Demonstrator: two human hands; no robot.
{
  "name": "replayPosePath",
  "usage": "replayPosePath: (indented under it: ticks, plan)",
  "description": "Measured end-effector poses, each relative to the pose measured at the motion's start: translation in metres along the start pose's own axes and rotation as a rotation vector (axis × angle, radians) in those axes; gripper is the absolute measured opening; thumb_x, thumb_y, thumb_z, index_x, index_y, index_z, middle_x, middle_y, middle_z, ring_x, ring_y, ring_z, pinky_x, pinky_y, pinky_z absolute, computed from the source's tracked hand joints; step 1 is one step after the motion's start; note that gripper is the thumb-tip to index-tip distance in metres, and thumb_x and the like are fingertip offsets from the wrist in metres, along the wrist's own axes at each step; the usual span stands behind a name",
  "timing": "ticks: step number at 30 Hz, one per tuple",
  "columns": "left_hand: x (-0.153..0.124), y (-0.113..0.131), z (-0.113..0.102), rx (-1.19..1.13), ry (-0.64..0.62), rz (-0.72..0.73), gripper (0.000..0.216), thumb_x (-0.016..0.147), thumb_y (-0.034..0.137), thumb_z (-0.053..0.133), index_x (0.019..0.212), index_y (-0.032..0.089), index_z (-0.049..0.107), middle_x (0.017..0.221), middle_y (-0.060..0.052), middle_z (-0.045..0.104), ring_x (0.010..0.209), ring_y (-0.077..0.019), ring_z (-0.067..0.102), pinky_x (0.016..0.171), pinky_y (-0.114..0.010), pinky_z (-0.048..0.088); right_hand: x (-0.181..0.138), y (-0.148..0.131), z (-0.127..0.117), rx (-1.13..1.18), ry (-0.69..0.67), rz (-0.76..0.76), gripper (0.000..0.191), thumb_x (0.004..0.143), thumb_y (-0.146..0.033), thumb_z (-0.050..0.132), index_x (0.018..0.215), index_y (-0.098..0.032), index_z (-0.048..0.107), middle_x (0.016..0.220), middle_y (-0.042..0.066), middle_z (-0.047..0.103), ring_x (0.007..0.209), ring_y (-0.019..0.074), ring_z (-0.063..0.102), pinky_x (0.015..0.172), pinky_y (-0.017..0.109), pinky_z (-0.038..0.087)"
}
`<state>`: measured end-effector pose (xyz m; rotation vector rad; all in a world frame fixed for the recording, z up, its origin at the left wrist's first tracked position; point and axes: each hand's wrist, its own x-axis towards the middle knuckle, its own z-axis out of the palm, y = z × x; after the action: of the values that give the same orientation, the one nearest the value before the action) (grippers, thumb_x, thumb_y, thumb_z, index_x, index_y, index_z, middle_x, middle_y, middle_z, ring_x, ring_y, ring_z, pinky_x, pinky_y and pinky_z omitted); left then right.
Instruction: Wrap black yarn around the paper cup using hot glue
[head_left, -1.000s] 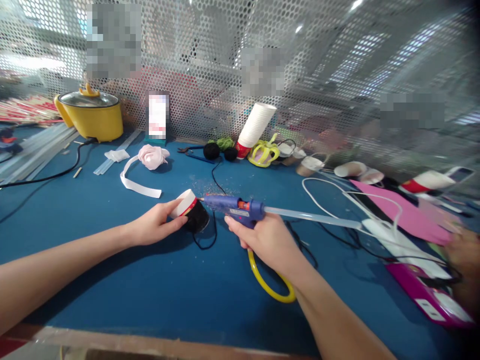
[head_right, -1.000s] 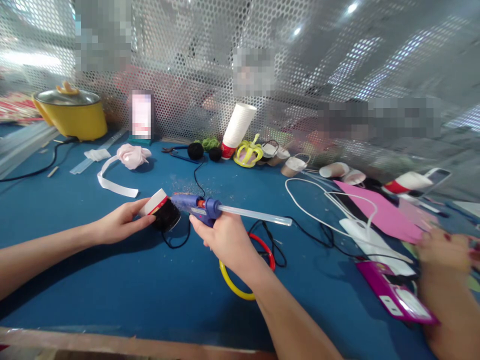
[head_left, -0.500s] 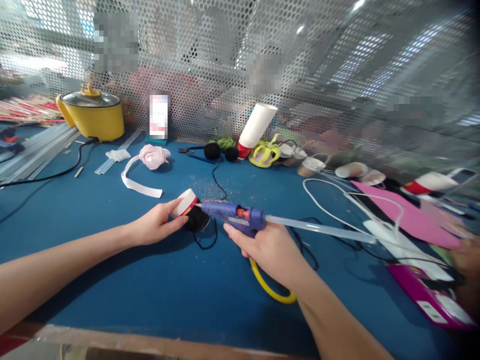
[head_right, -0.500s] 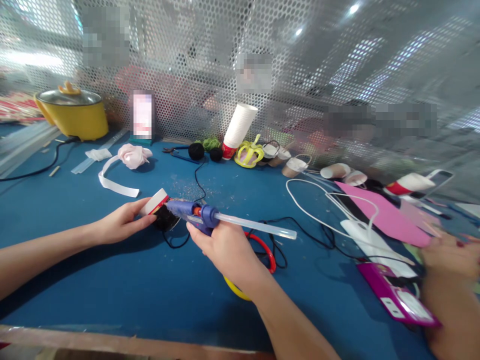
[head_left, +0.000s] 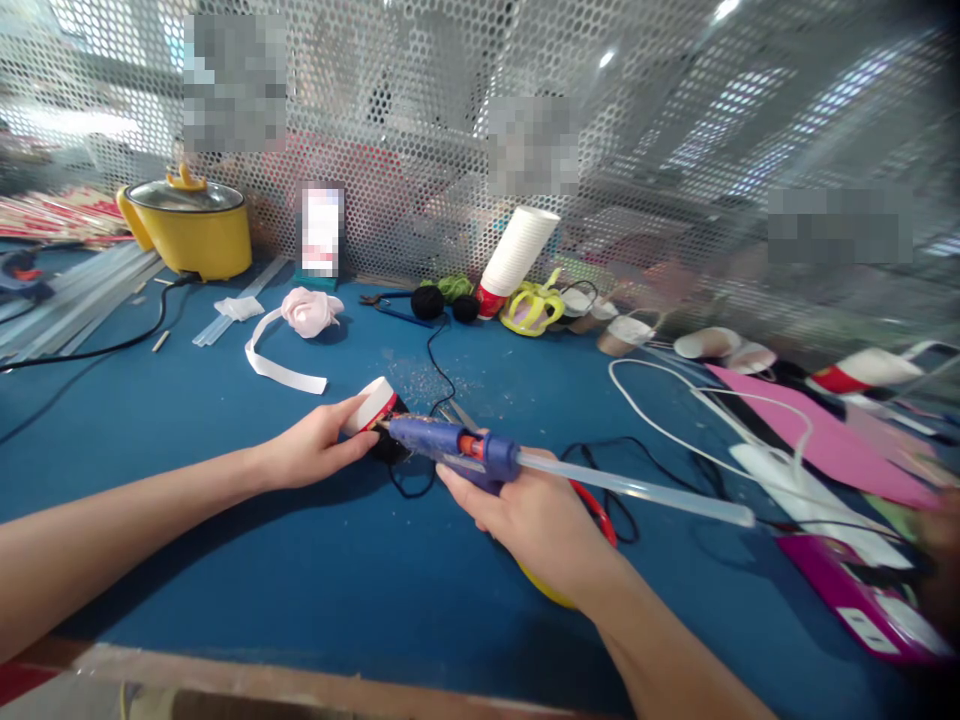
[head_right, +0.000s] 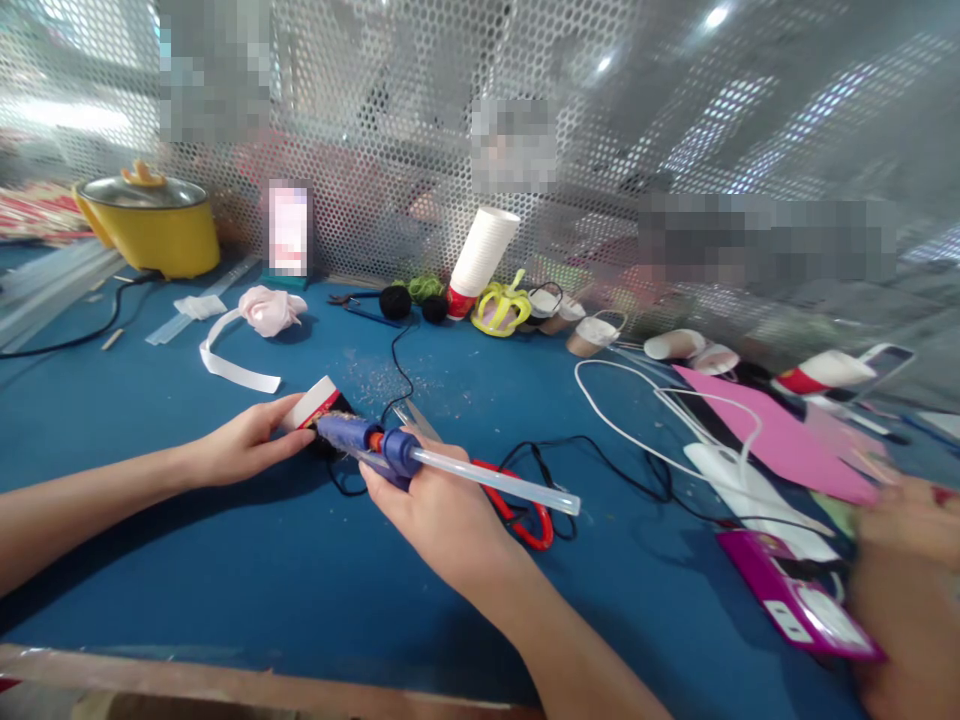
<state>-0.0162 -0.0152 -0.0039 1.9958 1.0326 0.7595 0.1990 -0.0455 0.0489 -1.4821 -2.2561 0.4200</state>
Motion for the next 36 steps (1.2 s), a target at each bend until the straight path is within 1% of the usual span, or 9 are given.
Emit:
replayPosePath:
  ticks: [6, 12, 16, 21, 24, 27, 30, 33, 36]
  plan:
    - [0.001, -0.0003, 0.0002, -0.012, -0.013, 0.039, 0.029, 0.083, 0.028, 0.042, 0.106, 0.011, 0.049, 0.096, -0.007, 0.061, 0.085, -0.0169, 0.055, 0.078, -0.027, 0.044, 0.0009, -0.0028, 0.0012, 0.002, -0.026, 0.005, 0.017, 0.075, -0.034, 0.051, 0.068, -0.02, 0.058, 0.047, -0.003, 0.054, 0.05, 0.014, 0.054, 0.05, 0.023, 0.041]
    - [0.0003, 0.0002, 0.0002, -0.023, -0.013, 0.031, 0.03, 0.083, 0.029, 0.042, 0.107, 0.011, 0.049, 0.097, -0.008, 0.061, 0.086, -0.0179, 0.055, 0.08, -0.029, 0.044, -0.0003, -0.0009, -0.0005, 0.014, -0.015, 0.043, 0.016, 0.072, -0.036, 0.054, 0.076, -0.022, 0.061, 0.048, -0.003, 0.055, 0.053, 0.0164, 0.057, 0.05, 0.024, 0.042]
    - [-0.0002, -0.0013, 0.0001, -0.019, -0.013, 0.008, 0.034, 0.083, 0.031, 0.042, 0.109, 0.011, 0.049, 0.1, -0.008, 0.062, 0.088, -0.0189, 0.056, 0.08, -0.03, 0.045, -0.0018, -0.0003, -0.0029, 0.038, -0.006, 0.092, 0.017, 0.074, -0.035, 0.052, 0.068, -0.022, 0.06, 0.044, -0.002, 0.054, 0.048, 0.0163, 0.056, 0.047, 0.025, 0.041]
    - [-0.0003, -0.0026, 0.0002, -0.027, -0.018, 0.0, 0.037, 0.084, 0.032, 0.042, 0.114, 0.011, 0.046, 0.104, -0.008, 0.061, 0.091, -0.0192, 0.056, 0.081, -0.028, 0.044, -0.0013, 0.0006, -0.0035, 0.051, -0.003, 0.099, 0.018, 0.075, -0.033, 0.051, 0.067, -0.021, 0.061, 0.043, -0.002, 0.054, 0.047, 0.0156, 0.055, 0.047, 0.025, 0.04]
    - [-0.0006, -0.0022, 0.0001, -0.016, -0.019, 0.008, 0.035, 0.084, 0.032, 0.042, 0.111, 0.01, 0.047, 0.101, -0.008, 0.061, 0.089, -0.0187, 0.056, 0.08, -0.027, 0.044, -0.0026, -0.0002, -0.0015, 0.059, -0.006, 0.101, 0.017, 0.074, -0.034, 0.053, 0.067, -0.021, 0.061, 0.044, -0.002, 0.055, 0.049, 0.0163, 0.056, 0.047, 0.025, 0.04]
    - [-0.0007, -0.0018, 0.0002, -0.007, -0.016, 0.029, 0.032, 0.084, 0.03, 0.042, 0.108, 0.01, 0.049, 0.097, -0.007, 0.061, 0.086, -0.0178, 0.056, 0.078, -0.026, 0.044, -0.0044, -0.0016, 0.0009, 0.078, -0.011, 0.088, 0.015, 0.072, -0.035, 0.055, 0.072, -0.022, 0.062, 0.046, -0.002, 0.056, 0.051, 0.0167, 0.057, 0.048, 0.025, 0.041]
    - [-0.0004, -0.0025, 0.0005, -0.002, -0.015, 0.032, 0.031, 0.084, 0.03, 0.042, 0.107, 0.01, 0.049, 0.096, -0.007, 0.061, 0.085, -0.0175, 0.056, 0.077, -0.026, 0.044, -0.0046, -0.0016, 0.0013, 0.107, -0.016, 0.094, 0.014, 0.071, -0.035, 0.056, 0.069, -0.022, 0.061, 0.042, -0.004, 0.053, 0.046, 0.0151, 0.055, 0.045, 0.024, 0.041]
    - [0.0001, -0.0036, 0.0005, -0.007, -0.015, 0.02, 0.032, 0.084, 0.031, 0.042, 0.108, 0.011, 0.049, 0.097, -0.007, 0.061, 0.085, -0.0175, 0.056, 0.077, -0.026, 0.045, -0.0024, -0.001, -0.0015, 0.157, -0.036, 0.155, 0.018, 0.073, -0.034, 0.054, 0.062, -0.021, 0.058, 0.038, -0.004, 0.05, 0.038, 0.0127, 0.051, 0.041, 0.023, 0.04]
    - [0.0002, -0.0038, 0.0, -0.009, -0.019, 0.008, 0.034, 0.084, 0.032, 0.043, 0.111, 0.011, 0.048, 0.097, -0.006, 0.062, 0.084, -0.0175, 0.057, 0.076, -0.026, 0.045, 0.0018, -0.0008, -0.0056, 0.218, -0.052, 0.245, 0.018, 0.074, -0.032, 0.053, 0.063, -0.018, 0.057, 0.039, -0.004, 0.05, 0.035, 0.011, 0.049, 0.04, 0.022, 0.041]
